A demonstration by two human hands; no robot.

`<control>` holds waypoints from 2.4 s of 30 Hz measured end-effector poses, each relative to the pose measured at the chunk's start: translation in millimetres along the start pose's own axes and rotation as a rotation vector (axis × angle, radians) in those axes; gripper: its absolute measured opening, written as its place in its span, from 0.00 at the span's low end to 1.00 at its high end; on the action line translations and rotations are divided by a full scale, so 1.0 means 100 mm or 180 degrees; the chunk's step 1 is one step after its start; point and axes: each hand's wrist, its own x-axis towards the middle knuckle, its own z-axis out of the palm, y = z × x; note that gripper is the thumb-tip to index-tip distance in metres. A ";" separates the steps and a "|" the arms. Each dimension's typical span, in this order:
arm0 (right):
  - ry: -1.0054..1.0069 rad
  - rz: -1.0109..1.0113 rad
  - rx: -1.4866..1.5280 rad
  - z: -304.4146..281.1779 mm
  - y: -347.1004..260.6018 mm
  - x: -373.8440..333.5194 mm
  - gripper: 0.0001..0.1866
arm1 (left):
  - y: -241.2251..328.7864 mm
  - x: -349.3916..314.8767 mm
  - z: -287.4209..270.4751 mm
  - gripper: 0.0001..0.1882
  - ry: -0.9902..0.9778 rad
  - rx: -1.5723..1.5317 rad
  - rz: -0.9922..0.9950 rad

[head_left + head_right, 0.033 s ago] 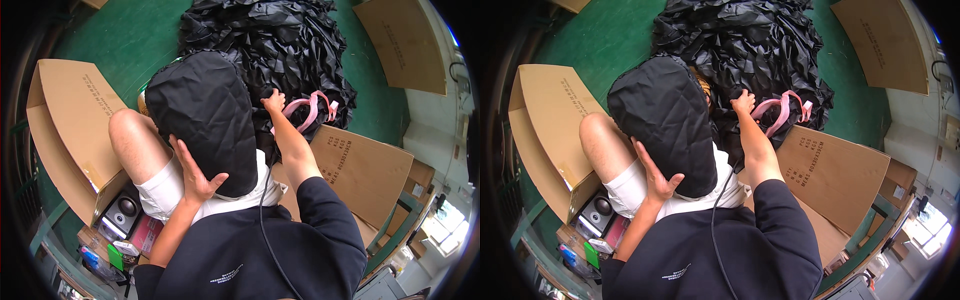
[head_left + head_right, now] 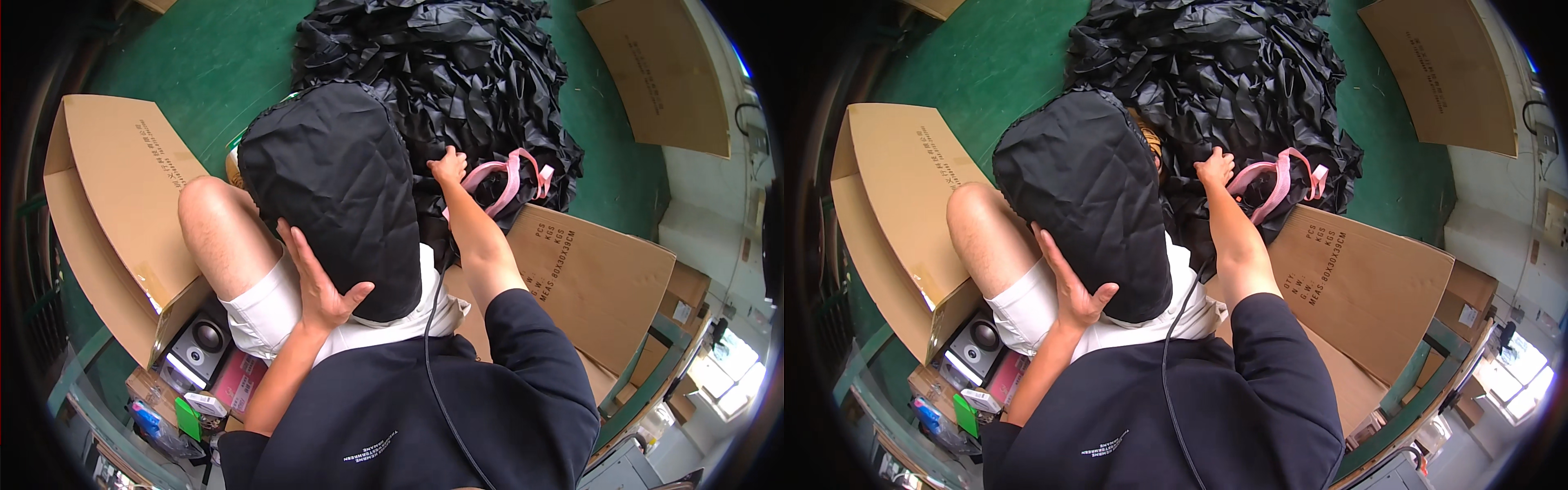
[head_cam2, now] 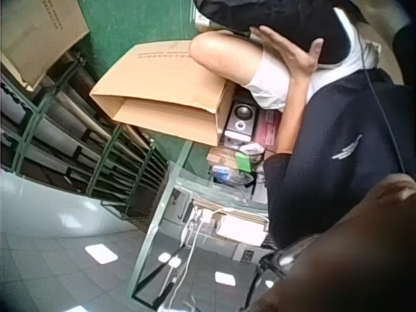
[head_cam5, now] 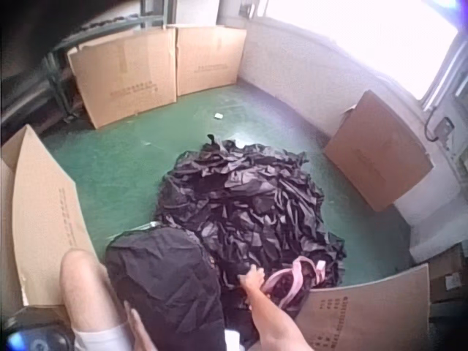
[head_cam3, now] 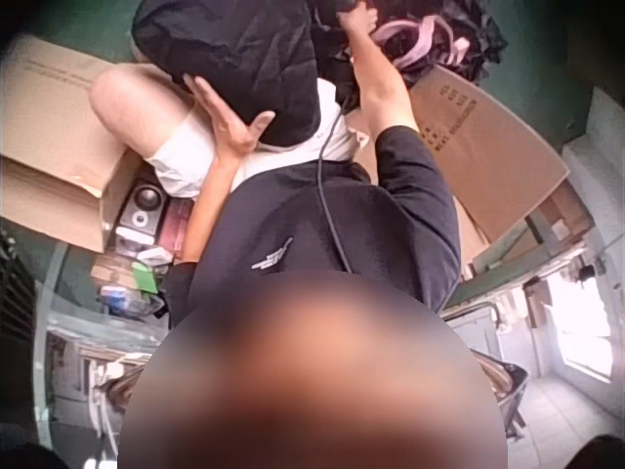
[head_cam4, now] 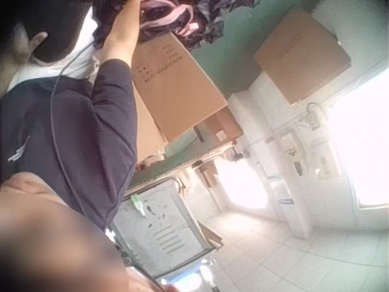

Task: Inspecting and stacking black fabric protective covers from a pile.

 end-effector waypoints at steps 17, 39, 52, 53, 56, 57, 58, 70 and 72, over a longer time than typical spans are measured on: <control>0.1025 -0.1723 0.1876 -1.18 -0.01 -0.17 0.15 | 0.14 0.05 -0.03 0.61 0.0209 -0.0049 0.0132; -0.1893 -0.1828 0.5164 -3.34 -1.28 -3.02 0.27 | 0.81 0.73 -0.51 0.23 0.0674 -0.1369 0.1091; -0.2458 -0.3213 0.3306 -2.86 -1.19 -3.02 0.54 | 0.86 0.62 -0.64 0.10 0.0996 -0.1721 0.0030; -0.2267 -0.3210 0.3277 -2.82 -1.18 -3.18 0.50 | 0.86 0.63 -0.63 0.13 0.1051 -0.1666 -0.0050; -0.1816 -0.2809 0.3317 -2.64 -1.17 -3.40 0.30 | 0.80 0.64 -0.56 0.13 0.1153 -0.1669 0.0289; -0.2050 -0.2319 0.3263 -2.62 -1.14 -3.34 0.14 | 0.80 0.63 -0.57 0.13 0.1100 -0.1951 0.0253; -0.2048 -0.2450 0.3363 -2.62 -1.08 -3.23 0.11 | 0.75 0.58 -0.61 0.12 0.0911 -0.2272 -0.0097; -0.3820 -0.1297 0.6447 -2.65 -0.43 -2.45 0.24 | 0.24 0.44 -1.14 0.23 -0.0070 -0.6497 -0.1011; -0.3764 -0.1893 0.6229 -2.58 -0.46 -2.40 0.21 | 0.22 0.40 -1.14 0.23 -0.0069 -0.6459 -0.0941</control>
